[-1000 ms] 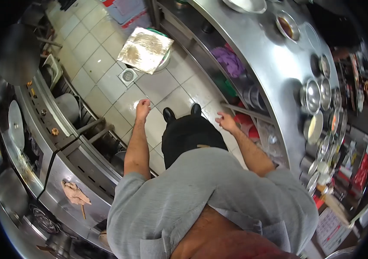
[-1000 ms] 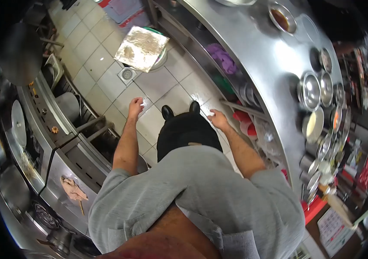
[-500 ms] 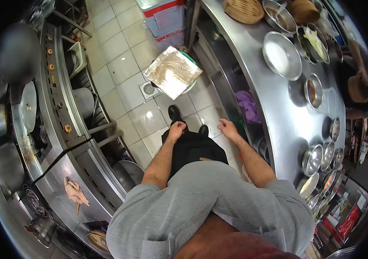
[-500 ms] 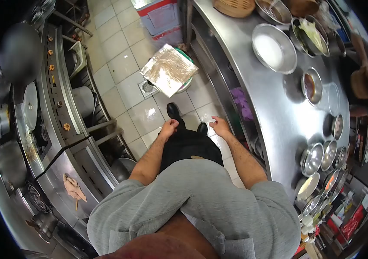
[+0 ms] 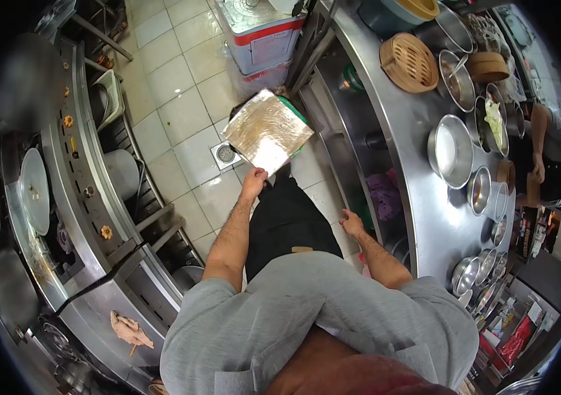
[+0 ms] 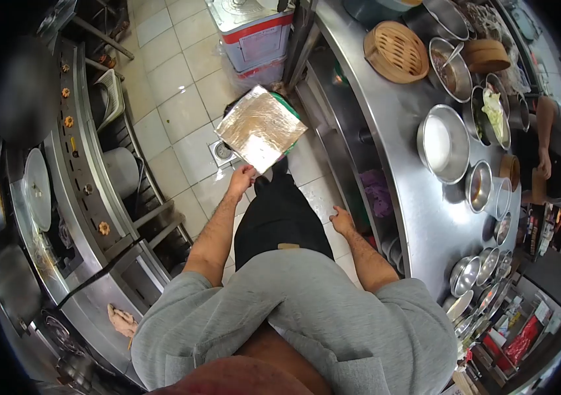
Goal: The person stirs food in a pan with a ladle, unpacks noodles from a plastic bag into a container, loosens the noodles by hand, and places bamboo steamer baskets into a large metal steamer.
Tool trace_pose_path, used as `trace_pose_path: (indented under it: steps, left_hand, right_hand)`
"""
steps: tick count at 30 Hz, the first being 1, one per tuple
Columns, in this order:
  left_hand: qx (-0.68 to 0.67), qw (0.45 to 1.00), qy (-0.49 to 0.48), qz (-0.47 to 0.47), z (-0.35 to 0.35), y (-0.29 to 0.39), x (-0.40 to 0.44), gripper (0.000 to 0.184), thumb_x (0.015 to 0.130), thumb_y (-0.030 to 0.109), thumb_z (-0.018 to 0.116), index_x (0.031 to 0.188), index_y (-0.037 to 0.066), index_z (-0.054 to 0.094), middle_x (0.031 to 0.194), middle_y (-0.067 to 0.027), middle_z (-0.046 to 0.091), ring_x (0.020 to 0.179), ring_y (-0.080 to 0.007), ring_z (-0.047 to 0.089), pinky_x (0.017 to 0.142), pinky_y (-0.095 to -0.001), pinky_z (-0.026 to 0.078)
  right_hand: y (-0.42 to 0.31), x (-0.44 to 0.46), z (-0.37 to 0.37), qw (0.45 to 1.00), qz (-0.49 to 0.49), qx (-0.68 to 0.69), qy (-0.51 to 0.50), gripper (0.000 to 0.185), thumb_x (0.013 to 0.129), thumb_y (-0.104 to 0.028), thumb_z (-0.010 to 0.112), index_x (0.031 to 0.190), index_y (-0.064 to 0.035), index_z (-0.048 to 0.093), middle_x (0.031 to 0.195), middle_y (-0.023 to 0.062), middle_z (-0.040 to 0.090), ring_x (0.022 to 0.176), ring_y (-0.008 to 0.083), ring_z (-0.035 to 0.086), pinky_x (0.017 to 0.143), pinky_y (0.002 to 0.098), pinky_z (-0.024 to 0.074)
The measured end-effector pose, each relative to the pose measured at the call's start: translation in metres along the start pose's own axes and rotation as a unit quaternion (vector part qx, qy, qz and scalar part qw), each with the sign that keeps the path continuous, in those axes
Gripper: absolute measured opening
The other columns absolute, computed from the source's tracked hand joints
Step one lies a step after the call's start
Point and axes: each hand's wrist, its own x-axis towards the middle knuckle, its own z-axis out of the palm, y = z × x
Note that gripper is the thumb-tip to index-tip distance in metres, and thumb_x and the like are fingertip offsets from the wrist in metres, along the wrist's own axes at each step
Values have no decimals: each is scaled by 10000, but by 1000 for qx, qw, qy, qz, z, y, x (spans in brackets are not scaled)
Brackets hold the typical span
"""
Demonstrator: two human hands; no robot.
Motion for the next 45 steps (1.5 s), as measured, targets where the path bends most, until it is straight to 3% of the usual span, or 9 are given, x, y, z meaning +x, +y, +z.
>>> trace_pose_path:
  steps: [17, 24, 25, 28, 31, 36, 38, 40, 45]
  left_hand:
    - [-137, 984, -91, 66, 131, 50, 206, 307, 854, 230, 591, 1059, 8, 537, 835, -21, 581, 692, -98, 529, 589, -244, 449]
    - [-104, 985, -66, 123, 234, 47, 328, 439, 898, 289, 526, 1221, 1, 453, 1088, -121, 579, 981, -202, 548, 816, -309, 447]
    - [-129, 984, -68, 102, 245, 52, 334, 485, 898, 298, 525, 1263, 1, 409, 1158, -147, 546, 1053, -231, 520, 873, -326, 422]
    - [-143, 985, -64, 75, 275, 55, 355, 596, 907, 347, 490, 1355, 10, 288, 1260, -181, 486, 1161, -269, 465, 968, -356, 370]
    - [-230, 969, -67, 66, 301, 44, 380, 887, 817, 597, 504, 1377, -33, 227, 1337, -285, 373, 1255, -359, 377, 1031, -381, 313]
    - [-222, 971, -90, -8, 284, 53, 361, 807, 800, 558, 575, 1272, -50, 332, 1228, -252, 479, 1159, -323, 467, 962, -371, 368]
    - [-234, 970, -63, -16, 285, 36, 348, 750, 794, 531, 608, 1212, -48, 381, 1168, -230, 526, 1100, -307, 510, 925, -368, 394]
    - [-248, 967, -23, 43, 284, -5, 345, 535, 814, 359, 660, 1113, 10, 387, 950, -92, 522, 858, -161, 504, 640, -305, 456]
    - [-264, 961, 53, 61, 209, -42, 293, 445, 790, 206, 656, 1074, -24, 404, 982, -116, 542, 901, -173, 519, 804, -290, 425]
  right_hand:
    - [-190, 269, -26, 949, -260, -79, 162, 557, 890, -379, 472, 1294, -1, 411, 1238, 287, 459, 1188, 414, 410, 1003, 433, 336]
    - [-192, 317, -36, 960, -131, -40, 244, 680, 899, -500, 391, 1378, -30, 282, 1361, 263, 348, 1283, 388, 312, 1061, 421, 245]
    - [-196, 317, -39, 981, -24, -11, 194, 710, 898, -526, 360, 1374, -5, 276, 1361, 265, 348, 1285, 392, 307, 1061, 417, 243]
    - [-202, 316, -53, 989, 29, -23, 144, 724, 905, -533, 327, 1367, 21, 271, 1366, 269, 338, 1287, 396, 300, 1060, 413, 241]
    - [-147, 367, -37, 982, -11, -35, 188, 732, 913, -544, 288, 1354, 40, 286, 1368, 269, 336, 1287, 382, 308, 1057, 407, 244]
    - [-134, 389, -29, 963, 5, -41, 268, 719, 922, -542, 260, 1346, 37, 304, 1373, 251, 343, 1291, 354, 318, 1061, 398, 242]
    - [-179, 342, -48, 977, 33, -47, 207, 712, 928, -529, 257, 1335, 53, 312, 1368, 253, 348, 1286, 360, 324, 1055, 395, 249]
    - [-156, 356, -40, 977, 4, -37, 210, 704, 931, -516, 264, 1326, 64, 319, 1359, 262, 355, 1273, 367, 340, 1046, 399, 261]
    - [-131, 372, -30, 959, -5, -118, 259, 652, 940, -458, 296, 1318, 72, 326, 1339, 277, 371, 1257, 376, 359, 1032, 413, 279]
